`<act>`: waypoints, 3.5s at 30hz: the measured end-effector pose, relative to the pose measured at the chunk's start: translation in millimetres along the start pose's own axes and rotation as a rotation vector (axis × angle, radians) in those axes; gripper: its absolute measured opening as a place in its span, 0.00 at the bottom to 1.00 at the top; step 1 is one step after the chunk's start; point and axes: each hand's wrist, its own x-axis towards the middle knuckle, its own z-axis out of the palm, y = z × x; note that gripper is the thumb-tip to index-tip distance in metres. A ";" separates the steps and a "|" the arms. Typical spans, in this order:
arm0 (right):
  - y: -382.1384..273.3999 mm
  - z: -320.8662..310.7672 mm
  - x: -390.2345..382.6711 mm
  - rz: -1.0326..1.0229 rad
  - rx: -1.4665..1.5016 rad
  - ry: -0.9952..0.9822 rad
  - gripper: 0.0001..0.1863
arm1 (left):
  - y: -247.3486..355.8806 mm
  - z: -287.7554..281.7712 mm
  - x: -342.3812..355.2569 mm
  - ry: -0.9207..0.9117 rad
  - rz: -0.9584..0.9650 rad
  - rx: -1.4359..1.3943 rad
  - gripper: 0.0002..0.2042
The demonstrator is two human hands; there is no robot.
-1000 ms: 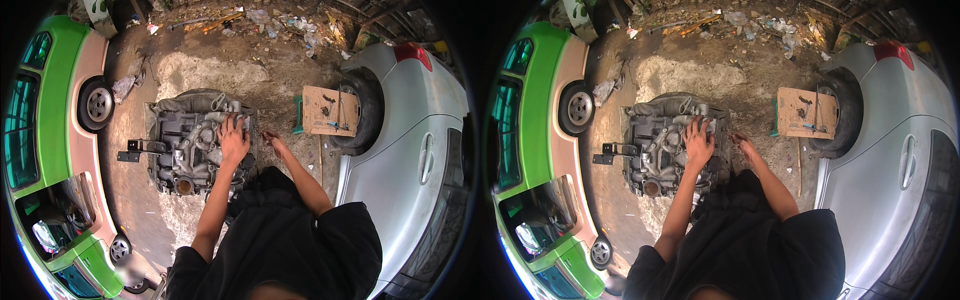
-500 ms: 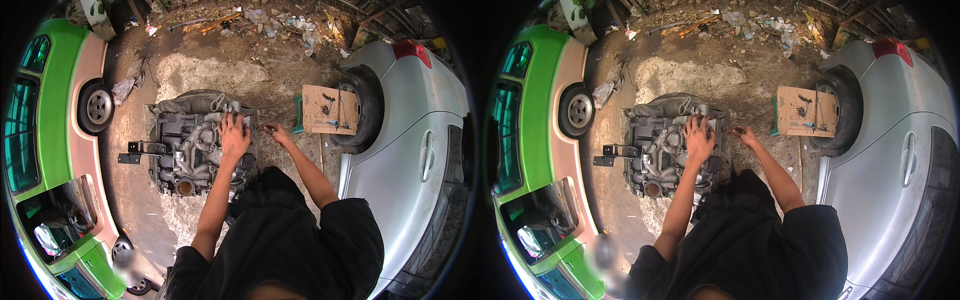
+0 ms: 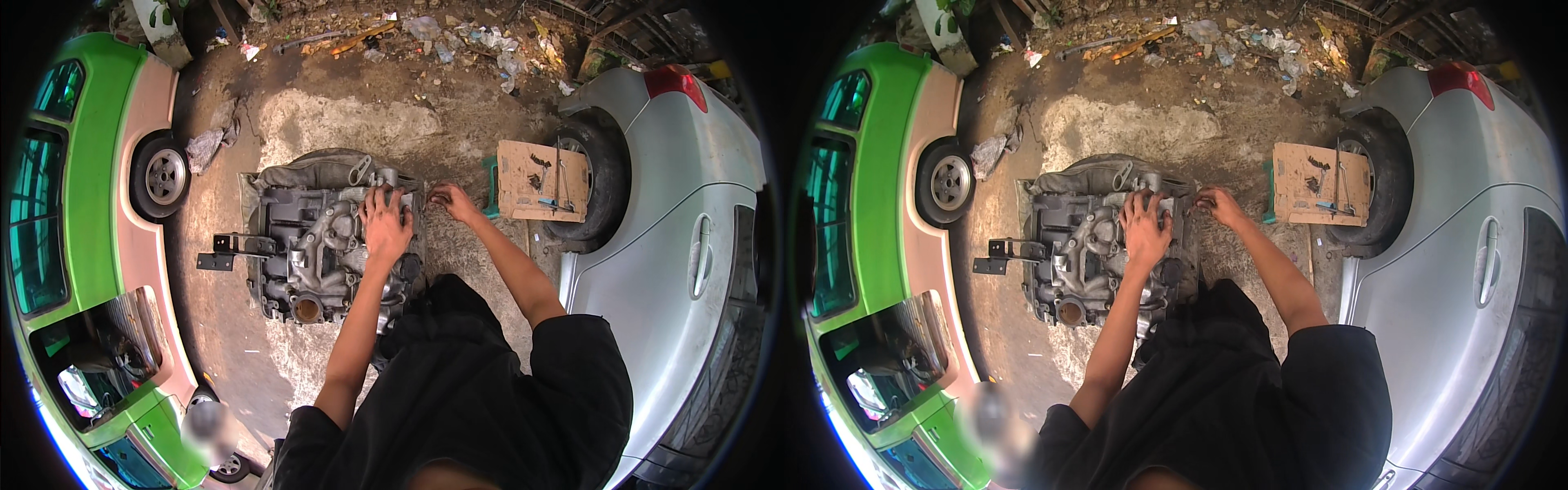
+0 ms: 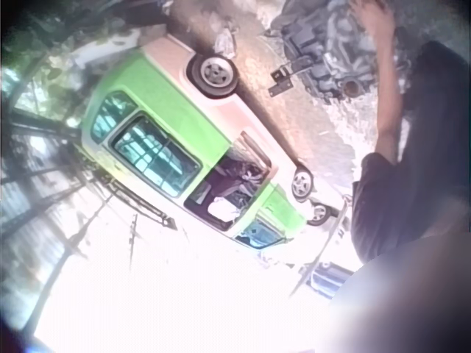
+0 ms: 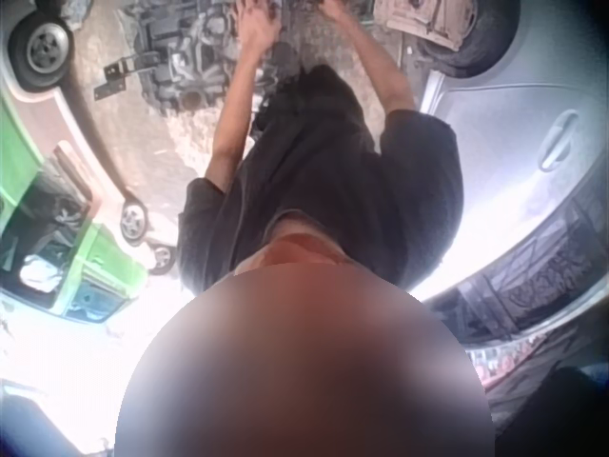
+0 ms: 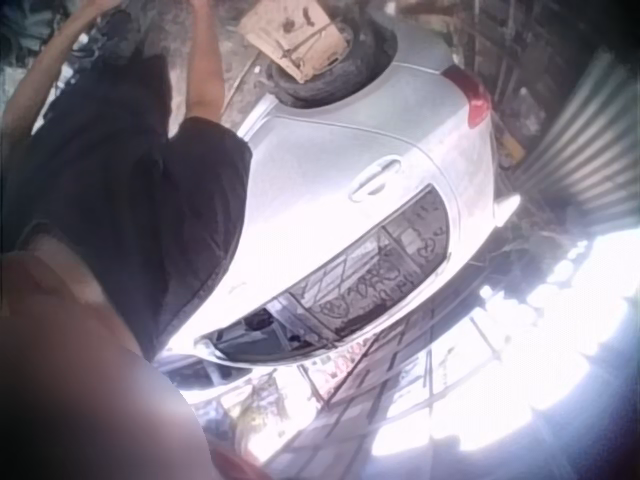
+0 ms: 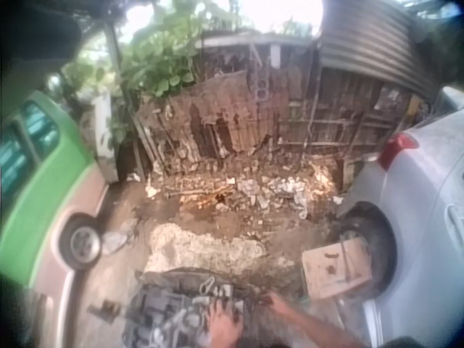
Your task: The person works on a car engine block placed on the ground between two parked cars. They use a wrench to loosen and remove bolts from the engine, then place the bolts on a nearby cardboard sheet. The person continues to remove additional bolts and set them aside.
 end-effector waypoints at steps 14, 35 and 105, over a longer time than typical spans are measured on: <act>-16.9 72.1 -70.5 0.371 1.068 -0.004 0.17 | -0.5 2.8 0.5 0.040 0.003 -0.034 0.20; 4.3 9.7 -52.3 0.411 0.622 0.129 0.19 | -3.4 2.5 -0.7 0.054 0.031 -0.058 0.19; 11.5 28.4 -31.2 0.282 0.480 0.024 0.14 | -1.5 1.8 1.6 0.031 -0.007 -0.043 0.20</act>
